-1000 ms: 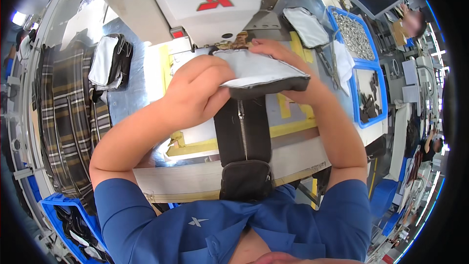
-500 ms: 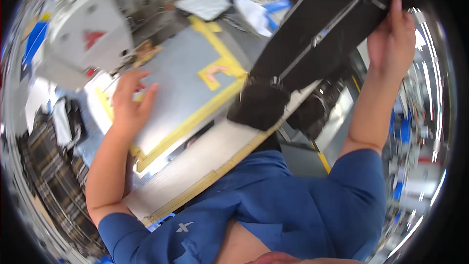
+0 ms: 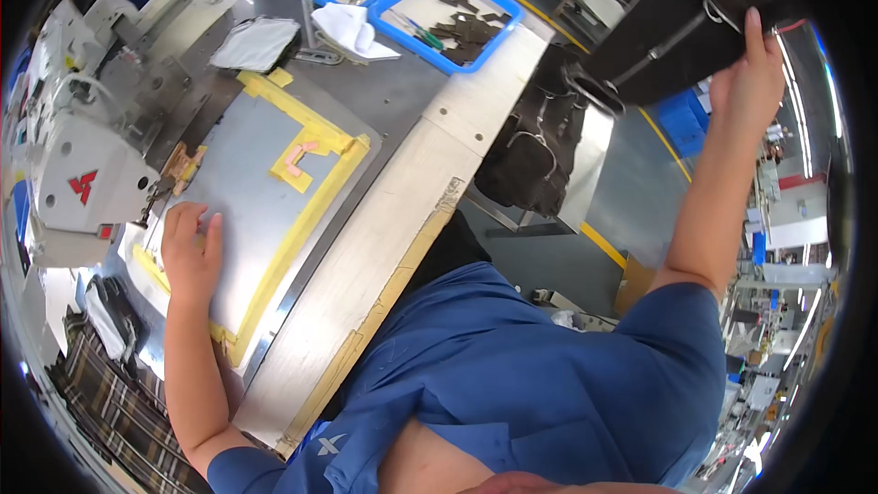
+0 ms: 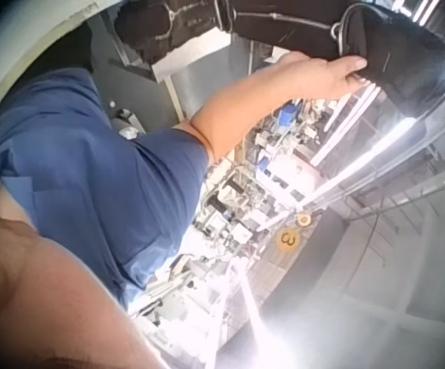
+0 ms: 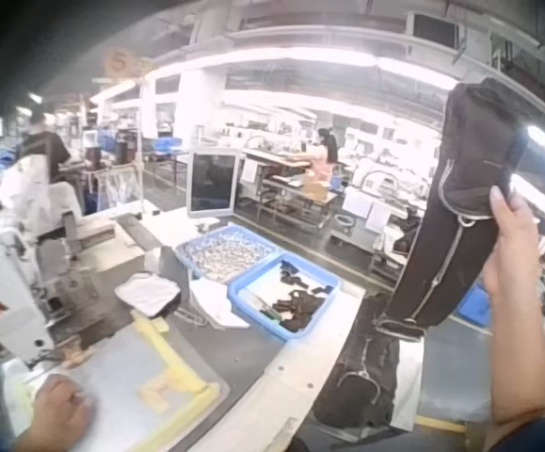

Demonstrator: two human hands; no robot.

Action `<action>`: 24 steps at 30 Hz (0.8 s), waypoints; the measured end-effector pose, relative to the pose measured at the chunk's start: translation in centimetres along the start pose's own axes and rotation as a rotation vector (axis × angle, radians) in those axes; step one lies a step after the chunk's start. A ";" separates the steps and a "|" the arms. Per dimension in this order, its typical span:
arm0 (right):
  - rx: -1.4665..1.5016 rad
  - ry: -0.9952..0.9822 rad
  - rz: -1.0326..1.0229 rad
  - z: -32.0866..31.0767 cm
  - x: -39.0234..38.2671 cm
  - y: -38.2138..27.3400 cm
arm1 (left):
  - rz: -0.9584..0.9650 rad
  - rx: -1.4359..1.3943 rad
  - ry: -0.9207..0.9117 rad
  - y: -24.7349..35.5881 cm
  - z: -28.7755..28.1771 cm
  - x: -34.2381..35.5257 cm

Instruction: The person sews a zipper onto a plaid fabric pouch using an industrial sewing machine. They repeatedly align the zipper, sew along the edge, and attach a white fabric lining to the pouch. The process is repeated for multiple pouches, with the person handling each item individually.

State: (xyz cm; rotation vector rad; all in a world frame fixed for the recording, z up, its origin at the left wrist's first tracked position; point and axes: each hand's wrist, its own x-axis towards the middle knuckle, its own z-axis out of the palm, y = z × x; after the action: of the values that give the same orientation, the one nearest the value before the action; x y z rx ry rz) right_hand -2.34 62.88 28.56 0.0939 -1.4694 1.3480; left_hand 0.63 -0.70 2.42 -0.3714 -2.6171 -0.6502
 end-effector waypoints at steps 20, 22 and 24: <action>-0.601 -0.759 -0.272 9.5 -5.4 19.3 | -0.472 0.348 -0.043 1.3 -8.2 -5.7; -0.384 -0.942 -0.262 13.2 -10.6 15.1 | -0.602 0.431 0.107 -1.3 -9.8 -6.9; -0.218 -1.125 -0.209 16.1 -15.4 12.3 | -0.737 0.500 0.189 -3.4 -12.2 -7.8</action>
State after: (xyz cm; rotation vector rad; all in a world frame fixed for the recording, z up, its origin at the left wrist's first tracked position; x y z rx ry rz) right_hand -14.32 46.50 13.20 0.9586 -2.4224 0.9463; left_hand 10.33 -10.81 7.36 0.7908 -2.5684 -0.1910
